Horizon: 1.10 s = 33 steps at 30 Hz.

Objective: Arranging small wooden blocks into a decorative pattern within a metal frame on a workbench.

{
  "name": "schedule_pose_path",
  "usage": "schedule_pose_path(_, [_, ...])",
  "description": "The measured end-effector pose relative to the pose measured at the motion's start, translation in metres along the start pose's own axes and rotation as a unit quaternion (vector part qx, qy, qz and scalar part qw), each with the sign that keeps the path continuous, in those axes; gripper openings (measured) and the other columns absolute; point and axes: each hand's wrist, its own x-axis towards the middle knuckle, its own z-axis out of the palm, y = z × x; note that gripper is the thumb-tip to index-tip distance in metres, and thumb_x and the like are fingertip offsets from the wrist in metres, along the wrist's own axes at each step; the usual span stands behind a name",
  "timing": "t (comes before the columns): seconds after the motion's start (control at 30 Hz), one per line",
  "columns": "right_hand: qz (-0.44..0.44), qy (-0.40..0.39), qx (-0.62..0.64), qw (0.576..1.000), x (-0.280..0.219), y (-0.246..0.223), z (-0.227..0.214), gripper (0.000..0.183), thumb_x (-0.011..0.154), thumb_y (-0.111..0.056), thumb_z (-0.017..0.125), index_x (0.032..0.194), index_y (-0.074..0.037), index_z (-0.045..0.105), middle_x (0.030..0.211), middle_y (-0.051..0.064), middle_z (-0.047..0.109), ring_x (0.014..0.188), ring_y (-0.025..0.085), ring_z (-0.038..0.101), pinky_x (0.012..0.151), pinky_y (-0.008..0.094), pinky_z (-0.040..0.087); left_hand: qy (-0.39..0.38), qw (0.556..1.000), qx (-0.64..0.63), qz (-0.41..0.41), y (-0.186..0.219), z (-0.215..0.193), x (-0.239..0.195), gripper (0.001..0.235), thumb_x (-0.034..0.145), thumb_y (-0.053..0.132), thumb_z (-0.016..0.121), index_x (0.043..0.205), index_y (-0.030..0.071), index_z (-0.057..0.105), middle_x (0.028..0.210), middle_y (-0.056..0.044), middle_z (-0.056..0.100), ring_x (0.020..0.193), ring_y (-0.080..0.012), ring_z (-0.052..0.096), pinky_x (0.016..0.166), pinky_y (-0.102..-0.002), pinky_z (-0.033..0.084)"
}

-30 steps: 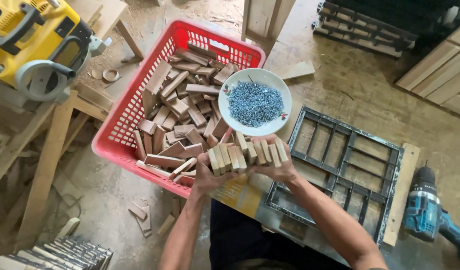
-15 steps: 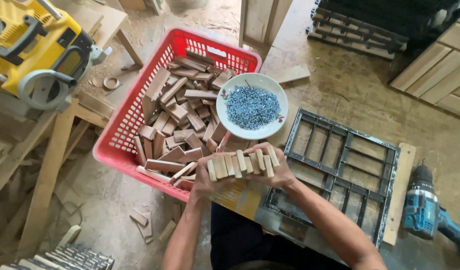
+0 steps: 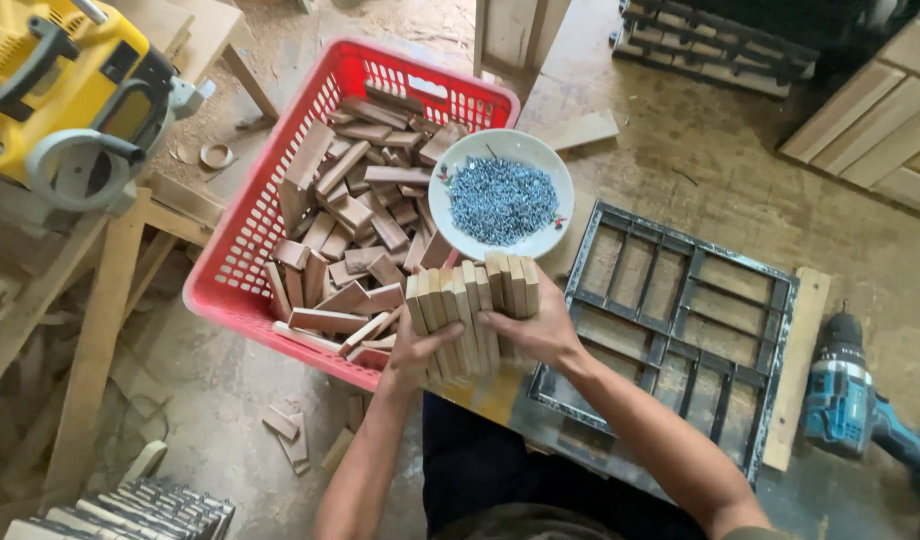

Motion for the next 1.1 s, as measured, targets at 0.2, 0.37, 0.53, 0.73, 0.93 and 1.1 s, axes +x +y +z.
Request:
schedule_pose_path(0.2, [0.266, 0.016, 0.023, 0.964, -0.007, -0.025, 0.013, 0.077, 0.076, -0.050, 0.084, 0.127, 0.000, 0.054, 0.115, 0.026, 0.065, 0.106, 0.036, 0.063, 0.094, 0.055, 0.048, 0.048, 0.943, -0.151, -0.294, 0.063, 0.021, -0.006, 0.075, 0.084, 0.054, 0.072, 0.142, 0.010, 0.053, 0.120, -0.015, 0.061, 0.106, -0.0215, 0.061, 0.100, -0.039, 0.050])
schedule_pose_path(0.37, [0.248, 0.053, -0.001, 0.967, -0.015, 0.020, 0.005, 0.074, 0.089, -0.058, 0.068, 0.132, 0.001, 0.052, 0.122, 0.029, 0.059, 0.114, 0.040, 0.060, 0.099, 0.055, 0.044, 0.005, 0.972, 0.109, -0.209, -0.020, 0.000, 0.016, 0.074, 0.088, 0.064, 0.067, 0.128, 0.004, 0.050, 0.119, -0.022, 0.059, 0.114, -0.0361, 0.057, 0.100, -0.047, 0.045])
schedule_pose_path(0.53, [0.160, 0.108, -0.129, 0.973, -0.033, 0.028, 0.003, 0.087, 0.099, -0.049, 0.052, 0.159, 0.001, 0.013, 0.148, 0.026, 0.030, 0.141, 0.045, 0.029, 0.123, 0.057, 0.012, 0.022, 0.913, 0.381, -0.142, -0.068, -0.005, 0.035, 0.063, 0.097, 0.073, 0.040, 0.138, 0.029, 0.059, 0.150, -0.011, 0.037, 0.138, -0.0426, 0.032, 0.112, -0.056, 0.034])
schedule_pose_path(0.73, [0.092, 0.138, -0.143, 0.976, -0.047, 0.040, -0.007, 0.064, 0.103, -0.034, 0.050, 0.157, -0.004, 0.034, 0.147, 0.023, 0.035, 0.136, 0.045, 0.035, 0.119, 0.057, 0.020, -0.033, 0.955, 0.256, -0.149, -0.032, -0.002, 0.026, 0.078, 0.102, 0.059, 0.037, 0.159, 0.008, 0.029, 0.155, -0.031, 0.038, 0.143, -0.0505, 0.036, 0.119, -0.059, 0.027])
schedule_pose_path(0.93, [0.173, 0.160, -0.099, 0.967, -0.042, 0.066, -0.022, 0.059, 0.081, -0.025, 0.078, 0.136, -0.022, 0.057, 0.135, 0.011, 0.060, 0.114, 0.031, 0.067, 0.095, 0.040, 0.055, -0.050, 0.946, 0.271, -0.169, -0.009, 0.008, 0.026, 0.070, 0.104, 0.052, 0.033, 0.158, 0.009, 0.031, 0.150, -0.033, 0.046, 0.142, -0.0484, 0.040, 0.120, -0.058, 0.027])
schedule_pose_path(1.1, [0.181, 0.167, -0.012, 0.969, -0.053, 0.047, -0.020, 0.070, 0.068, -0.017, 0.087, 0.129, -0.021, 0.052, 0.125, 0.007, 0.071, 0.107, 0.019, 0.068, 0.094, 0.032, 0.054, -0.043, 0.947, 0.254, -0.190, -0.016, 0.008, 0.028, 0.063, 0.104, 0.053, 0.034, 0.160, 0.024, 0.031, 0.155, -0.024, 0.043, 0.145, -0.0425, 0.038, 0.121, -0.056, 0.027])
